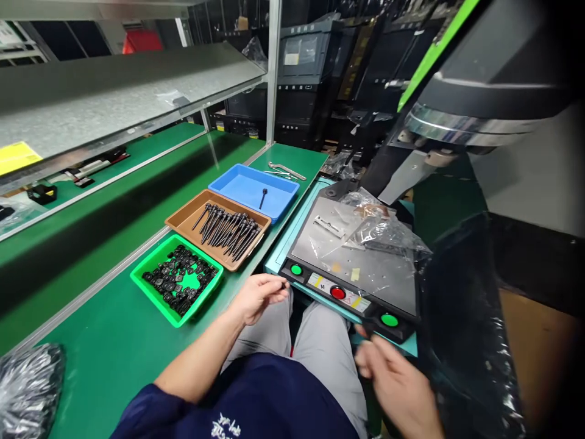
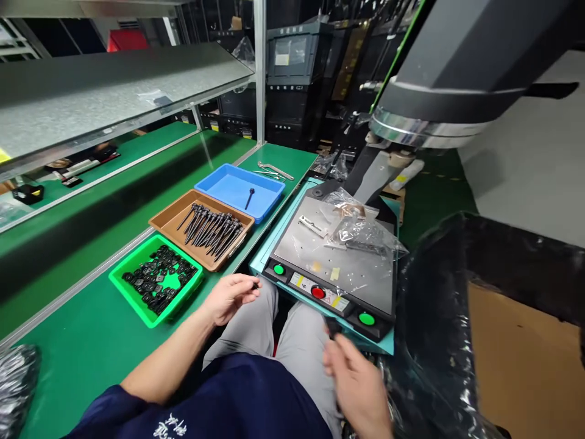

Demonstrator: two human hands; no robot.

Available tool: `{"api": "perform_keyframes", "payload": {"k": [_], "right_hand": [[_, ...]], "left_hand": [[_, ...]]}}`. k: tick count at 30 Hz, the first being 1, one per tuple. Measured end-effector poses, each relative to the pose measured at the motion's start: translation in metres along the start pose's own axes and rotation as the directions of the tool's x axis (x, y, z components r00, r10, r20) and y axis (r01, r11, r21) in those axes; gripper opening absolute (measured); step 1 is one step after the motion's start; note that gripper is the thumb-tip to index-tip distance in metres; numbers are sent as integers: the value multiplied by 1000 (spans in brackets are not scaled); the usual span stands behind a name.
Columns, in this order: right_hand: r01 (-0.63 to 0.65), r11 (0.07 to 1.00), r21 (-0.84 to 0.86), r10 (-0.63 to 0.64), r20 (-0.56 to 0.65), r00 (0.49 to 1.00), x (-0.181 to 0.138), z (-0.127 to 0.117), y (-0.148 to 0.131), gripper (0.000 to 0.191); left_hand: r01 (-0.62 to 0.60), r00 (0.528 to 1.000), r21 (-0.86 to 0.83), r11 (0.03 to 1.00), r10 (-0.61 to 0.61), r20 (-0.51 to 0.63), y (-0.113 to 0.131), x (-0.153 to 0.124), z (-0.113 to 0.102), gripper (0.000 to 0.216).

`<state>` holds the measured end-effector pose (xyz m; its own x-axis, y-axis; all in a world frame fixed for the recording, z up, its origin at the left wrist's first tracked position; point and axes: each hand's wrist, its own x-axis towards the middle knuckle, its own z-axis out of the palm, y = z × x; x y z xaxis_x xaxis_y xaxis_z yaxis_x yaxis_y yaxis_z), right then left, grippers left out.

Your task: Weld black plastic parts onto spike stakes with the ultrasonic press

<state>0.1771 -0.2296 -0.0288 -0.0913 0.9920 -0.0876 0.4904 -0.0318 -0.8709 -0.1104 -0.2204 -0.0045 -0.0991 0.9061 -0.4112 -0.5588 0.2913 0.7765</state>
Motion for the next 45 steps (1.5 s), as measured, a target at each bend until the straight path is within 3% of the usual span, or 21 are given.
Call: {"api": "perform_keyframes", "payload": {"k": [3, 7, 14, 18, 22, 26, 29, 32, 36, 45], "right_hand": [[20, 993, 119, -54, 287, 956, 13, 50, -23, 48], [94, 987, 132, -134, 335, 933, 14, 79, -45, 42], [98, 973, 207, -155, 280, 947, 18, 78, -46, 38], [-39, 939, 342, -78, 321, 944, 20, 77, -46, 43], [-253, 789, 560, -22, 438, 899, 23, 75, -49, 43], [-372, 601, 707, -57, 502, 863, 25, 77, -51, 42], [-377, 528, 761, -61, 476, 877, 23, 82, -50, 42], [-284, 589, 756, -40, 378, 925, 22, 85, -47, 49], [-266, 630, 730, -23, 359, 933, 24, 84, -41, 50], [-274, 463, 843, 78, 269, 960, 40, 66, -16, 42]], "left_hand": [[56, 998, -104, 993, -55, 7, -11, 3, 12, 36], [32, 999, -154, 987, -33, -1, -10, -2, 16, 29], [109, 987, -122, 987, -93, 130, -15, -1, 28, 22], [138, 983, -107, 985, -123, 139, -20, 3, 33, 17], [160, 976, -66, 985, -147, 162, -19, 8, 36, 18], [176, 969, -33, 984, -167, 181, -19, 10, 39, 20], [145, 973, 13, 989, -145, 181, -23, 10, 41, 23], [-13, 982, 108, 994, -8, 186, -32, 10, 39, 29], [-168, 974, 263, 950, 118, 195, -40, 16, 37, 31], [-258, 929, 466, 846, 85, 359, -53, 37, 59, 20]]}}
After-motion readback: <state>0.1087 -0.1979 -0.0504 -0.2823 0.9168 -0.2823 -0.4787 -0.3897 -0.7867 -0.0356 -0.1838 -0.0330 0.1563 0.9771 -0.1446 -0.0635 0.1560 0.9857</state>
